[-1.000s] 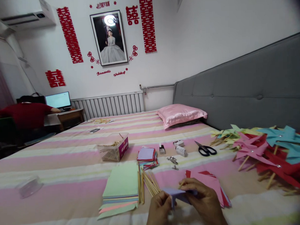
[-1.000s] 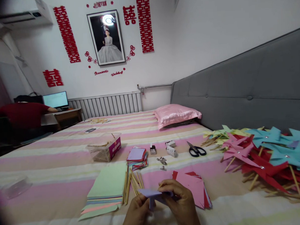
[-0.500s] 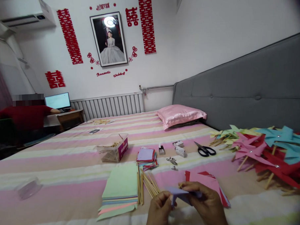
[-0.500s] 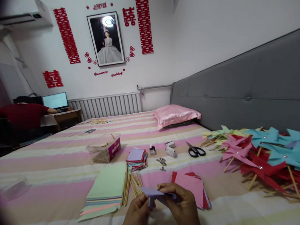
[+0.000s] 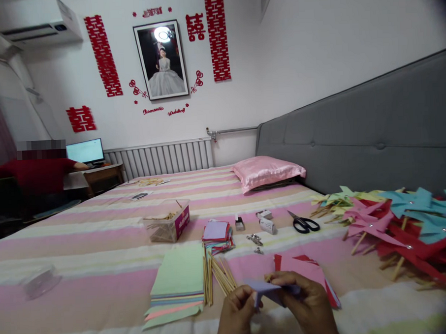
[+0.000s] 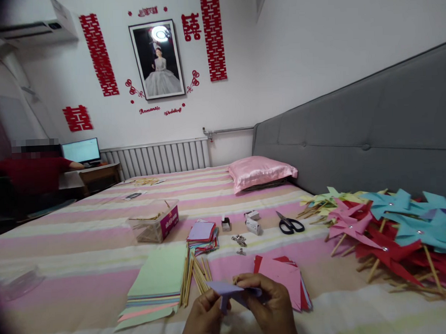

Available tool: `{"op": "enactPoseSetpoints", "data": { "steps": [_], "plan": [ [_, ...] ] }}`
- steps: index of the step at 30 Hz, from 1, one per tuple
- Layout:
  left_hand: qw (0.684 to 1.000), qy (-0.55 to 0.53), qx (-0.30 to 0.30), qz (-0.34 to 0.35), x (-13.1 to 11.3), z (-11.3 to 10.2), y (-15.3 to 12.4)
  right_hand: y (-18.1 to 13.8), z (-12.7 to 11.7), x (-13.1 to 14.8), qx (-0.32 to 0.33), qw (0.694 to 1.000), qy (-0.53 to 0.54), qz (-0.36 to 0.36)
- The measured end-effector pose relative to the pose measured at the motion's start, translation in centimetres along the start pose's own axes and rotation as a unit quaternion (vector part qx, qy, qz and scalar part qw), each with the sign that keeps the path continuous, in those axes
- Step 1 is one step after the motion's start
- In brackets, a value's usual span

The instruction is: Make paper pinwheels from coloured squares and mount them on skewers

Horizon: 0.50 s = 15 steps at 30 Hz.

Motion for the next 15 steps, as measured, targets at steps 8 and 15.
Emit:
{"op": "enactPoseSetpoints", "data": {
  "steps": [8,15],
  "plan": [
    [1.000,0.001,-0.012,0.009,0.05,-0.15,0.10,0.22,-0.03,0.20,0.019,1.000,-0.018,-0.012],
    [1.000,-0.004,-0.006,0.006,0.70,-0.34,0.30,-0.12,0.15,0.31,-0.011,1.000,0.015,0.008]
  ]
}}
Point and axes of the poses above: each hand's wrist, its own y-axis towards the middle knuckle, its own z-axis out of the palm, x = y × z, the point moved 6 cm from there along y, towards the middle knuckle, and after that the axes turned 10 degrees about y, right-handed, at the moved point
